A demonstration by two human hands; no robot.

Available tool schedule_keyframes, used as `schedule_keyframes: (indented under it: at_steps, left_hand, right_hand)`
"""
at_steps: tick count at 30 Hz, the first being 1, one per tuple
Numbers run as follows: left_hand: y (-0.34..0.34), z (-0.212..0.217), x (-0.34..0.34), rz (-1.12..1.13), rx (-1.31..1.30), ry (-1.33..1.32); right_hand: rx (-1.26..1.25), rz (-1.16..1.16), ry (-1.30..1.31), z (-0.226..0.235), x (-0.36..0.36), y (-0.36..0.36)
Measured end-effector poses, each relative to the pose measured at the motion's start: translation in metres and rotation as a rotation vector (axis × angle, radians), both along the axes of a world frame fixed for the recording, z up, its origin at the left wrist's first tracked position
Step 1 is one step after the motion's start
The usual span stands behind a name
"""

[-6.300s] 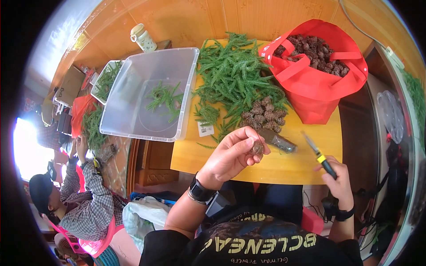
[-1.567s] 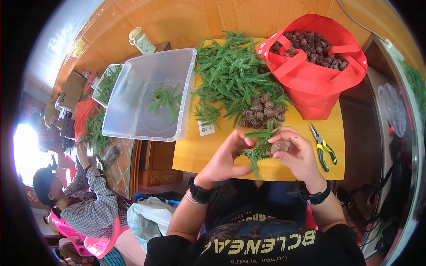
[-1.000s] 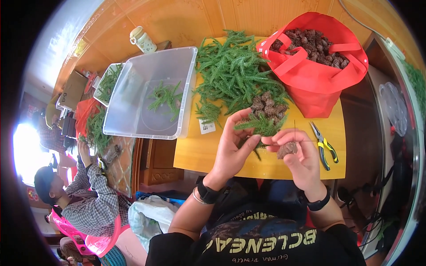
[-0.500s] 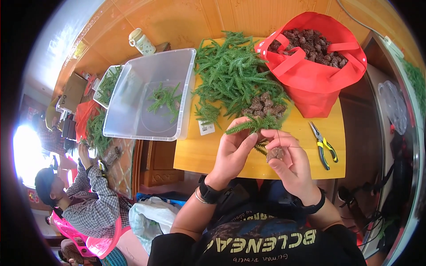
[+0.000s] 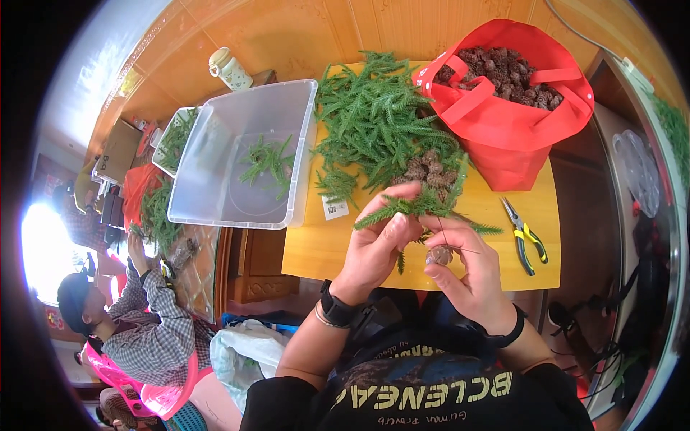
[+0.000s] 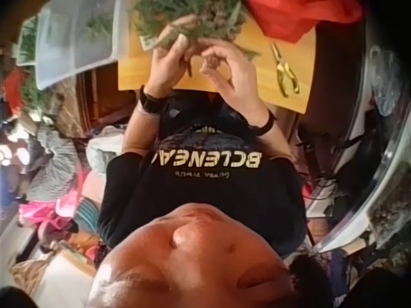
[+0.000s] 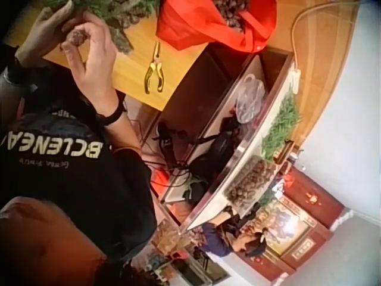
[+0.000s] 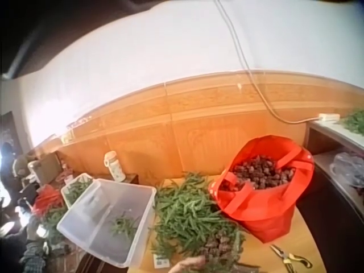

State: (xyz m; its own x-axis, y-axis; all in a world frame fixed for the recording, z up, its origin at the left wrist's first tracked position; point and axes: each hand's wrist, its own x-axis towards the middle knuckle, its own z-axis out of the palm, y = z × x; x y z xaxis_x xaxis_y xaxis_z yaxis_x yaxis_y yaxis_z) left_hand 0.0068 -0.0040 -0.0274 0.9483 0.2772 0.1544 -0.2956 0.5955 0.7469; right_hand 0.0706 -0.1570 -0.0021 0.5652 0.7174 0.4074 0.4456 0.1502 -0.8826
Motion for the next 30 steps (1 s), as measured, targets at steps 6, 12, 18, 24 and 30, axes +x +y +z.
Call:
schedule_keyframes:
  at_steps: [6,12,18,24,30]
  left_hand:
    - [-0.002,0.004,0.001,0.091,0.047,-0.087]
    - [0.005,-0.002,-0.003,0.148,0.170,-0.092]
    - [0.013,-0.006,-0.005,0.166,0.300,-0.067]
    - [0.014,-0.012,-0.001,0.200,0.377,-0.165]
    - [0.020,-0.012,-0.001,0.194,0.444,-0.216]
  right_hand:
    - [0.024,-0.006,-0.038,0.005,0.002,0.001]
    - [0.018,-0.045,-0.079,0.005,0.003,0.003]
    - [-0.013,-0.063,-0.052,0.011,0.003,-0.003]
    - [0.131,0.112,-0.080,0.010,-0.003,0.002]
    - [0.099,0.034,-0.118,0.008,-0.004,0.006]
